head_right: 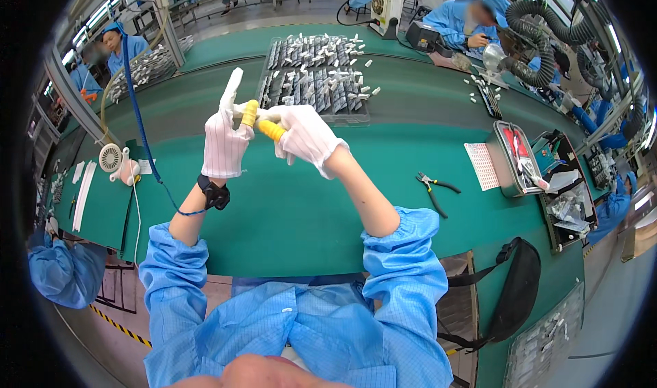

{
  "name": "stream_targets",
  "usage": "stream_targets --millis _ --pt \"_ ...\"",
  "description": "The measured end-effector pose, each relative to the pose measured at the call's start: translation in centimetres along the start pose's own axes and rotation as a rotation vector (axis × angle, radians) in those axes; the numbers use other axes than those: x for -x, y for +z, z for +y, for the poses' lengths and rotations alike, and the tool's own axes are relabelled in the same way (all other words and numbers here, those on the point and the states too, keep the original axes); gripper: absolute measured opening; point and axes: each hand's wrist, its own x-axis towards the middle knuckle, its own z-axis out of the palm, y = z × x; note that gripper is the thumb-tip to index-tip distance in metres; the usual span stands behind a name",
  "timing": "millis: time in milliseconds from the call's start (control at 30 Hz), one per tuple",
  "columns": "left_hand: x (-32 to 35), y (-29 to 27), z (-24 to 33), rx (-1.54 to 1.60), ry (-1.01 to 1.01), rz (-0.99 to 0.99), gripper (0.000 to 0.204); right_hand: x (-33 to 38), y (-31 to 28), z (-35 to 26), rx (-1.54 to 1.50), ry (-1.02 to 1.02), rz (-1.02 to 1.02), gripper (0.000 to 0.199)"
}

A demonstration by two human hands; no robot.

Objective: The person assembles LED light strips by attaching connectors and circuit boards to them with an assembly tool.

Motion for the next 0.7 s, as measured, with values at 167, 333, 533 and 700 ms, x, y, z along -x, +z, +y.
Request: stream_targets --millis 167,333,533,700 --pt "0.7 0.0 -1.3 -0.350 0.302 0.044 0.065 -0.4 1.2 0.4 -0.065 -0.036 0.064 0.014" --pt "0.3 0.2 0.1 -0.368 0.412 0.078 0.043 -0.6 1.6 1.8 0.089 -0.091 0.178 0.008" --pt "0.3 -0.1 -0.7 -0.377 0.453 0.103 0.040 -0.4 1.3 0.7 -0.079 -0.017 0.077 0.010" --pt "0.2 0.1 -0.8 -0.355 0.499 0.089 0.058 -0.8 2.2 2.2 0.270 -0.173 0.237 0.009"
